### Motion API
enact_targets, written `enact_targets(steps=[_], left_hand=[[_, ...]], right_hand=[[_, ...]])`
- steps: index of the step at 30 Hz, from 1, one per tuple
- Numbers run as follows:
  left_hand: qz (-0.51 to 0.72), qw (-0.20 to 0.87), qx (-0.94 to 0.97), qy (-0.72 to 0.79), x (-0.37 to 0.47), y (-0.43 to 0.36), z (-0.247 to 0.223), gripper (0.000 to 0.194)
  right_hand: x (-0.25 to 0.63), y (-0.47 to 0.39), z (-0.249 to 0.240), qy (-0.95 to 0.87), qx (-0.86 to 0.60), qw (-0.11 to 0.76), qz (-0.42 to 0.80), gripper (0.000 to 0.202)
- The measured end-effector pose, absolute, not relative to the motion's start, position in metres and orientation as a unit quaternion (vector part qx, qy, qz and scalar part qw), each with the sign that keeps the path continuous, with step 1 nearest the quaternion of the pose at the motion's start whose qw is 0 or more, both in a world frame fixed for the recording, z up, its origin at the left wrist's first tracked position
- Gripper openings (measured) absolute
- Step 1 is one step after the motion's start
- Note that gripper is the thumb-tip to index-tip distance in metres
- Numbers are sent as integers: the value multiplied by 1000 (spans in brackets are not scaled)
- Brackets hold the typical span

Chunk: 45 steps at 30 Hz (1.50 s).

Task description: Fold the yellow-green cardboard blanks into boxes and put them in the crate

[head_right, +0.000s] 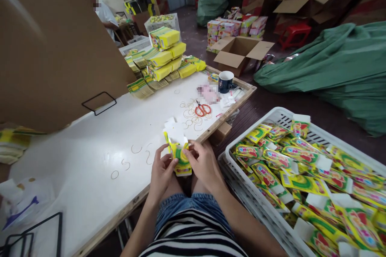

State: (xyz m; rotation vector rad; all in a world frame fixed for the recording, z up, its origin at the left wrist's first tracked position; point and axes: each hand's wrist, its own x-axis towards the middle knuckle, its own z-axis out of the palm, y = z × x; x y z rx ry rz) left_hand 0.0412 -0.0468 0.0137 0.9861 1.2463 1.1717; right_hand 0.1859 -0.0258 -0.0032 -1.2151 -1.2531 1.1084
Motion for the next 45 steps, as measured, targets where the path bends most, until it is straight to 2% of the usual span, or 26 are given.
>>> enact_targets(steps=[2, 5, 9, 12, 14, 18, 20, 24, 28, 33, 41, 45], left_hand=[[476, 577, 433, 504, 35, -48, 22, 70], [443, 628, 440, 464, 27, -50, 33, 75], [410, 686, 420, 429, 23, -53, 39, 59], [403, 709, 407, 410, 25, -54, 37, 45], [403, 714, 404, 405, 26, -54, 34, 49], [413, 709, 400, 409, 27, -51, 31, 80], [416, 695, 407, 423, 27, -49, 30, 74], [431, 632, 437, 473, 27, -46, 24, 51], [434, 596, 460, 494, 31, -46, 17, 49], [425, 614, 463, 477, 34, -47, 19, 52], [428, 594, 468, 496, 30, -47, 26, 50], [437, 606, 459, 481, 35, -47, 27, 53]], right_hand=[[191, -24, -2, -515, -461, 520, 502, 40], [199, -20, 3, -527, -396, 500, 562, 40], [209, -14, 8, -539, -362, 436, 623, 31], [215, -10, 10, -560, -361, 413, 620, 31], [216, -9, 10, -595, -366, 415, 583, 32], [213, -9, 8, -602, -385, 457, 529, 27], [212, -7, 6, -591, -388, 470, 529, 39], [217, -4, 8, -614, -401, 463, 497, 36], [218, -3, 16, -616, -411, 359, 567, 33], [213, -2, 24, -680, -504, 280, 452, 36], [221, 0, 24, -616, -387, 342, 594, 38], [217, 0, 20, -645, -439, 328, 533, 34]])
